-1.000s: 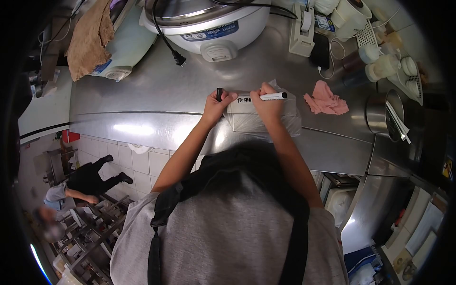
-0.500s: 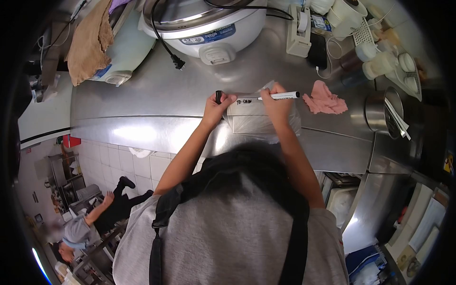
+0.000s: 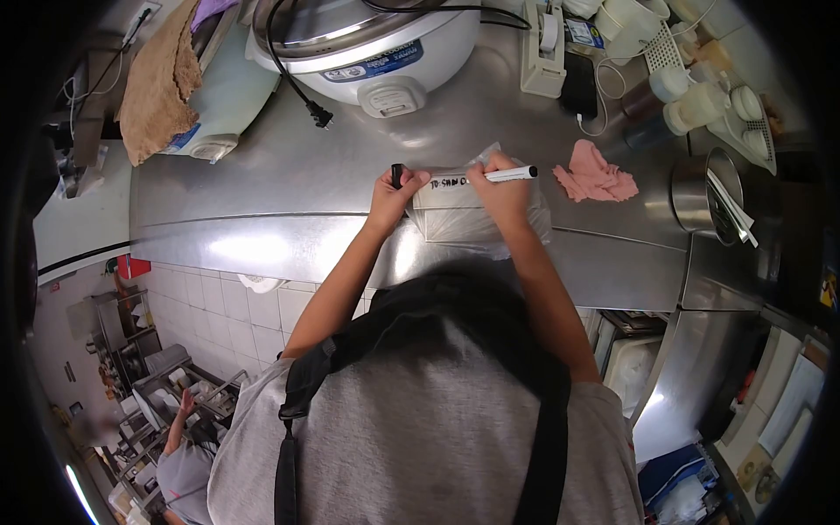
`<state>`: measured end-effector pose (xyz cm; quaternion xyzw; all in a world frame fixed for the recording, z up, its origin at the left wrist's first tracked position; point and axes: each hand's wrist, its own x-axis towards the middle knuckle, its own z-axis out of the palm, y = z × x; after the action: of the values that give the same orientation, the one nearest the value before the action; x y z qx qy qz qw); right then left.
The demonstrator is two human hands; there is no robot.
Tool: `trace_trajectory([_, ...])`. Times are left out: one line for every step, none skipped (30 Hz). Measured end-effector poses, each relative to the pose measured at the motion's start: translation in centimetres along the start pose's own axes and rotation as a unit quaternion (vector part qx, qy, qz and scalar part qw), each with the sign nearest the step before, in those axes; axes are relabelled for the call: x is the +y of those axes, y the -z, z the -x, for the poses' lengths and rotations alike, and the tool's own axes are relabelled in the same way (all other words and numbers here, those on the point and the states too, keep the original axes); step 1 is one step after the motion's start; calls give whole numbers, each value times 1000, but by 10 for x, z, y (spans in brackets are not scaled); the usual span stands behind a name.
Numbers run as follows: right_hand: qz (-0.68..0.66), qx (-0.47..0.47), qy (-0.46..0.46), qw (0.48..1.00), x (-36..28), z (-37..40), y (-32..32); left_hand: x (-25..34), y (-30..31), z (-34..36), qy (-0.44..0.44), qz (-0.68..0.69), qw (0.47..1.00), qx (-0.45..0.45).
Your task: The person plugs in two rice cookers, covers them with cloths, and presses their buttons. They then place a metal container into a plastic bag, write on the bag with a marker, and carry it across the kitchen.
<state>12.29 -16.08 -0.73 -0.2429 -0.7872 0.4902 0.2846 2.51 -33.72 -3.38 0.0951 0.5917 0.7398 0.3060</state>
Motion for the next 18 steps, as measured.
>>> trace_trajectory([-5, -4, 1, 1000, 1, -1, -1, 0, 0, 0, 0, -4, 1000, 0])
trace_trajectory([-10, 2, -2, 1000, 2, -1, -1, 0, 0, 0, 0, -7, 1000, 0])
trace_trajectory([-16, 9, -6, 1000, 3, -1, -2, 0, 0, 0, 1, -5, 1000, 0])
trace_trajectory([-21, 16, -9, 1000, 3, -1, -2, 0, 0, 0, 1, -2, 1000, 0])
trace_trajectory([-15, 14, -3, 1000, 3, -1, -2, -1, 0, -1, 1, 1, 1000, 0])
trace_trajectory([-9, 11, 4, 1000, 3, -1, -2, -1, 1, -1, 1, 1, 1000, 1])
trace_trajectory([-4, 8, 10, 1000, 2, 0, -2, -1, 0, 0, 1, 1, 1000, 2])
trace_trajectory([-25, 14, -2, 1000, 1, 0, 0, -1, 0, -1, 1, 1, 1000, 2])
trace_trajectory([-46, 20, -14, 999, 0, 0, 2, -1, 0, 0, 0, -2, 1000, -2])
trace_trajectory([-67, 26, -25, 997, 0, -1, 3, 0, -1, 1, -1, -6, 1000, -4])
trace_trajectory([-67, 23, -28, 997, 0, -1, 4, 1, 0, 1, -2, -9, 1000, -6])
trace_trajectory([-67, 19, -32, 997, 1, -1, 5, 1, 0, 1, -3, -7, 1000, -6])
trace_trajectory([-67, 15, -36, 997, 1, 0, 6, 1, 0, 0, -4, -5, 1000, -6])
trace_trajectory([-62, 11, -35, 997, 2, 0, 6, -1, 0, 1, -3, -2, 1000, -6])
trace_trajectory([-56, 8, -34, 998, 2, 0, 5, -2, 0, 1, 0, -5, 1000, -5])
trace_trajectory([-51, 5, -33, 998, 2, 0, 5, -1, 0, 1, 3, -9, 1000, -4])
trace_trajectory([-46, 8, -26, 999, 2, 0, 4, -1, 0, 0, 5, -12, 1000, -3])
trace_trajectory([-42, 11, -20, 999, 2, 0, 4, -1, 0, 0, 2, -7, 1000, -2])
